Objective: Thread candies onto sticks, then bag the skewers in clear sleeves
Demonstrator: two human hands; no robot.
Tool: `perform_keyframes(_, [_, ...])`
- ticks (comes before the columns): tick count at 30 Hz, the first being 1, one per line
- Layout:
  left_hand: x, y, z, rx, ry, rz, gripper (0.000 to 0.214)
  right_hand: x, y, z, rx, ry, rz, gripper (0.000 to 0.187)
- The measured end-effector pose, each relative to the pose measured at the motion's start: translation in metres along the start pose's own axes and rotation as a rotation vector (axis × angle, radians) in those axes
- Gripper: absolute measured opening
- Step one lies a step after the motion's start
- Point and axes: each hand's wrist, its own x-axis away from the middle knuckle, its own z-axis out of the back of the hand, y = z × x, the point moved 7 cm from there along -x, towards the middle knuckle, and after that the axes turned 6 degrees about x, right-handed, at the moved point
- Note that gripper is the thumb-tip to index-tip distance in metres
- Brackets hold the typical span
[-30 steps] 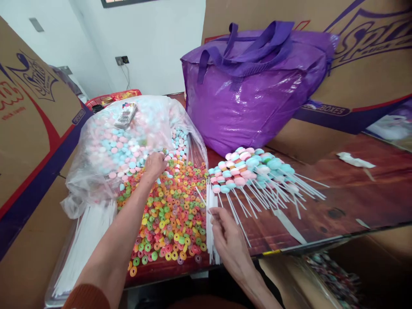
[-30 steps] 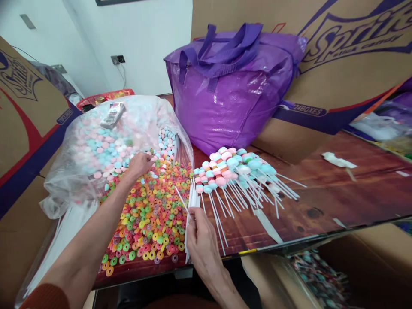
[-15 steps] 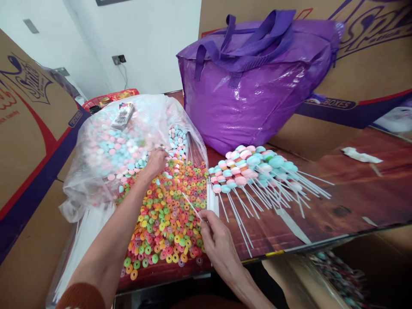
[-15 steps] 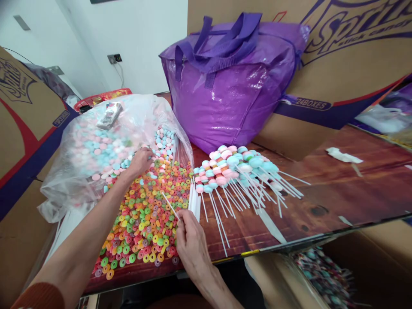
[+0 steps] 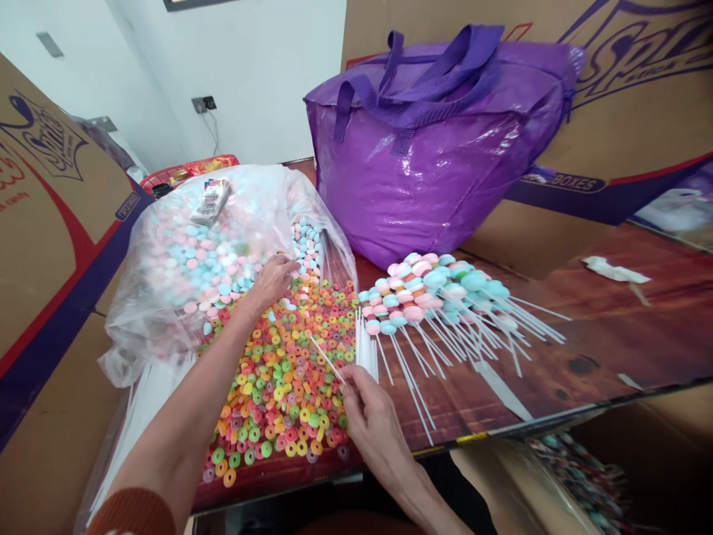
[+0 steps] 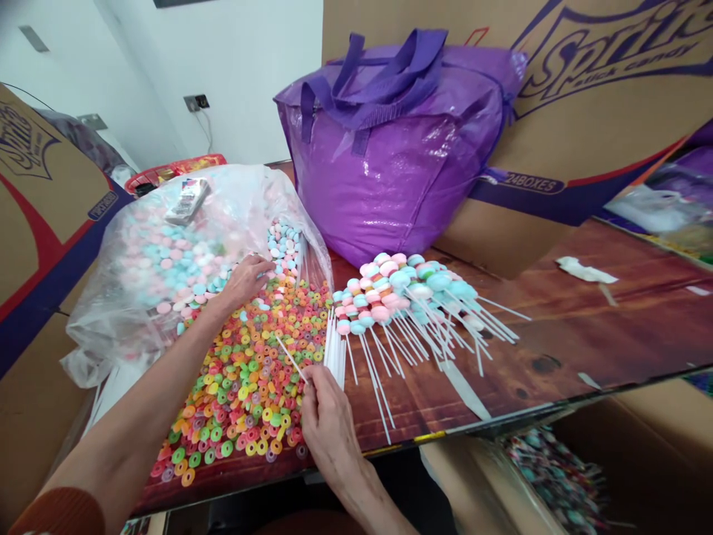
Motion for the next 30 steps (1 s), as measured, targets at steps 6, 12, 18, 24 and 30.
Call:
perform_keyframes(6, [-0.003, 0.009, -0.003, 0.002, -0.080, -0.044, 0.050, 0.000, 0.004, -0.002, -0.008, 0.012, -0.009, 0.021])
perform_keyframes(12, [0.002, 0.008, 0.007, -0.006, -0.010, 0.126, 0.053, 0.000, 0.006, 0.000, -0.057, 0.011, -0.049, 0.022])
perform_keyframes(18, [0.035, 0.006, 0.033, 0.467, 0.224, 0.437, 0.033, -0.005, 0.008, -0.004, -0.188, -0.055, -0.148, 0.026])
perform_keyframes(24, [0.084, 0.043, 0.031, 1.239, 0.292, 0.517, 0.031, -0.014, 0.006, -0.010, -0.250, -0.063, -0.150, 0.023])
perform_keyframes(30, [0.115, 0.067, 0.018, 1.358, 0.340, 0.576, 0.037, -0.019, -0.002, -0.017, -0.262, -0.069, -0.091, 0.021])
